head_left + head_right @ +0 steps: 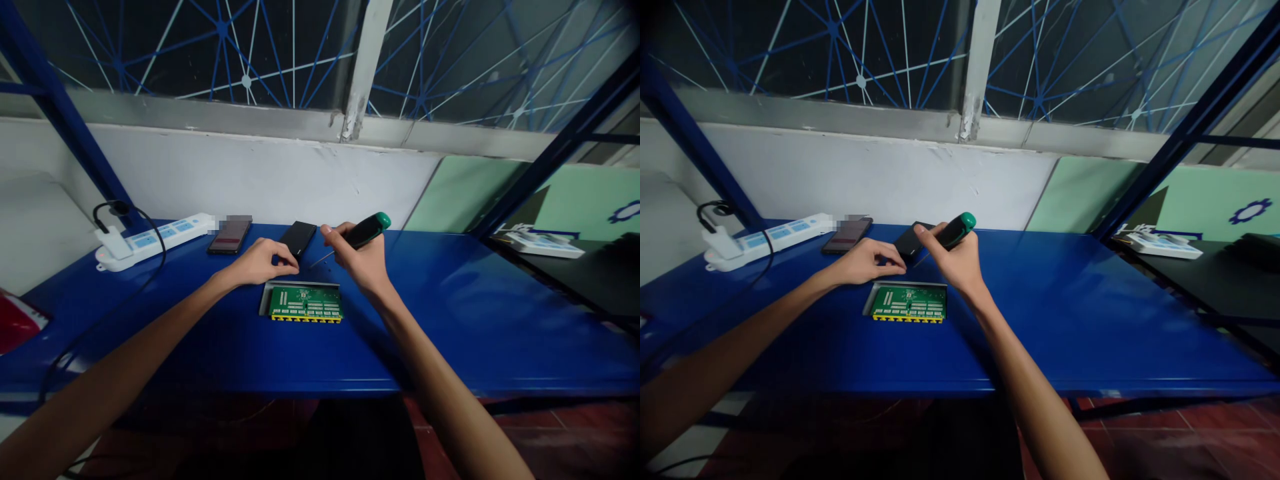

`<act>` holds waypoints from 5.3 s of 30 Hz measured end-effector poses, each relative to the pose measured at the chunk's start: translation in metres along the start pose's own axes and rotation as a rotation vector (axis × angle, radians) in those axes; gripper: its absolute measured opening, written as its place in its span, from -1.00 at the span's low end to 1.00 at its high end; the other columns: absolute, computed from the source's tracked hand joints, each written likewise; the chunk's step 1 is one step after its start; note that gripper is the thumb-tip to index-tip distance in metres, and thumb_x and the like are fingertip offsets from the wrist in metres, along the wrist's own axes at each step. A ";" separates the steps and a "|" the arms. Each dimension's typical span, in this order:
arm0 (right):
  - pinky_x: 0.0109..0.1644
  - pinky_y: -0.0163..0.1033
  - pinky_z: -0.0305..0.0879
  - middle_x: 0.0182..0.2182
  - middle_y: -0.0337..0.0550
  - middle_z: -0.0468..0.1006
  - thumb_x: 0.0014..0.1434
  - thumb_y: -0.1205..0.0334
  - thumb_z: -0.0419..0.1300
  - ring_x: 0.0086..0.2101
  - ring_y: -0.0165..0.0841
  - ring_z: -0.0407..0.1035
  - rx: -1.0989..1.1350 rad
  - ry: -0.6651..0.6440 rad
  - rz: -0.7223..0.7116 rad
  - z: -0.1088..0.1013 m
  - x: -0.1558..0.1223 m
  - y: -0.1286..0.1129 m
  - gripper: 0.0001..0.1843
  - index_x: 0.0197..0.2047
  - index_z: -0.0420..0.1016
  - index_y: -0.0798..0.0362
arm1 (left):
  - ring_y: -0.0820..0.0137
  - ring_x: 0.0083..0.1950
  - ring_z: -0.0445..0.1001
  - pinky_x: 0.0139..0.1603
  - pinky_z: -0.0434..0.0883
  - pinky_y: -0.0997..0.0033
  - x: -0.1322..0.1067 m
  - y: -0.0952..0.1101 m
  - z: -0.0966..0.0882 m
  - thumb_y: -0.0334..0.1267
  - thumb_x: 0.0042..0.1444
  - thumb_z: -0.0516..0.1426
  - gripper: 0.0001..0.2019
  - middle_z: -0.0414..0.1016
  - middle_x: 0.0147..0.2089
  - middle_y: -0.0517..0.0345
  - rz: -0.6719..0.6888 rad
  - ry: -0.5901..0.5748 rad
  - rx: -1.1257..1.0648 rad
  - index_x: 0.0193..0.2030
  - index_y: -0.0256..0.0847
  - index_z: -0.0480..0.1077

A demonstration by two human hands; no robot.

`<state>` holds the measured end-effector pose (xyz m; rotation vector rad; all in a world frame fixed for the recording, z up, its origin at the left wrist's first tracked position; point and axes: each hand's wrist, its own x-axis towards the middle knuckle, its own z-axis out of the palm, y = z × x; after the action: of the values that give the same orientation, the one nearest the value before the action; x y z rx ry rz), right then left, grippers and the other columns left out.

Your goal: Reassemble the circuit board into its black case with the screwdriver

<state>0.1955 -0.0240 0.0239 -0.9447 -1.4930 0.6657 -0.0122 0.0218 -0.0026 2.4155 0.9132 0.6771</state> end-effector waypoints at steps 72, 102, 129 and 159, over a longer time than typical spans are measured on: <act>-0.47 -0.29 0.04 -0.48 -0.27 0.36 0.09 -0.03 0.26 -0.50 -0.45 0.13 -0.058 -0.349 -0.022 0.026 -0.016 0.014 -0.67 -0.23 0.48 0.06 | 0.31 -0.24 0.56 -0.22 0.41 0.40 -0.005 0.011 -0.005 -0.24 0.06 0.26 -0.86 0.62 -0.29 0.09 0.010 -0.258 -0.272 -0.27 -0.24 0.58; -0.49 -0.30 0.02 -0.54 -0.24 0.37 0.11 -0.12 0.19 -0.52 -0.45 0.14 -0.103 -0.405 0.024 0.023 -0.016 0.012 -0.60 -0.36 0.51 0.10 | 0.32 -0.27 0.53 -0.26 0.38 0.40 -0.006 0.016 0.000 -0.21 0.00 0.30 -0.85 0.60 -0.34 0.11 0.000 -0.210 -0.260 -0.34 -0.26 0.57; -0.44 -0.29 0.08 -0.53 -0.25 0.39 0.14 0.09 0.21 -0.49 -0.45 0.22 -0.050 -0.445 0.015 0.020 -0.016 0.010 -0.74 -0.43 0.44 0.11 | 0.34 -0.29 0.53 -0.28 0.39 0.41 -0.007 0.014 0.002 -0.22 0.02 0.28 -0.83 0.59 -0.31 0.09 0.028 -0.230 -0.273 -0.28 -0.26 0.55; -0.45 -0.31 0.11 -0.54 -0.26 0.41 0.09 0.02 0.27 -0.52 -0.48 0.20 -0.048 -0.347 -0.007 0.020 -0.013 0.013 -0.70 -0.41 0.49 0.12 | 0.36 -0.30 0.53 -0.27 0.38 0.41 -0.006 0.015 0.001 -0.23 0.01 0.30 -0.86 0.58 -0.35 0.10 0.052 -0.158 -0.269 -0.35 -0.26 0.55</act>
<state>0.1778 -0.0264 0.0032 -0.8904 -1.8231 0.8217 -0.0091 0.0074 0.0035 2.2226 0.6527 0.5769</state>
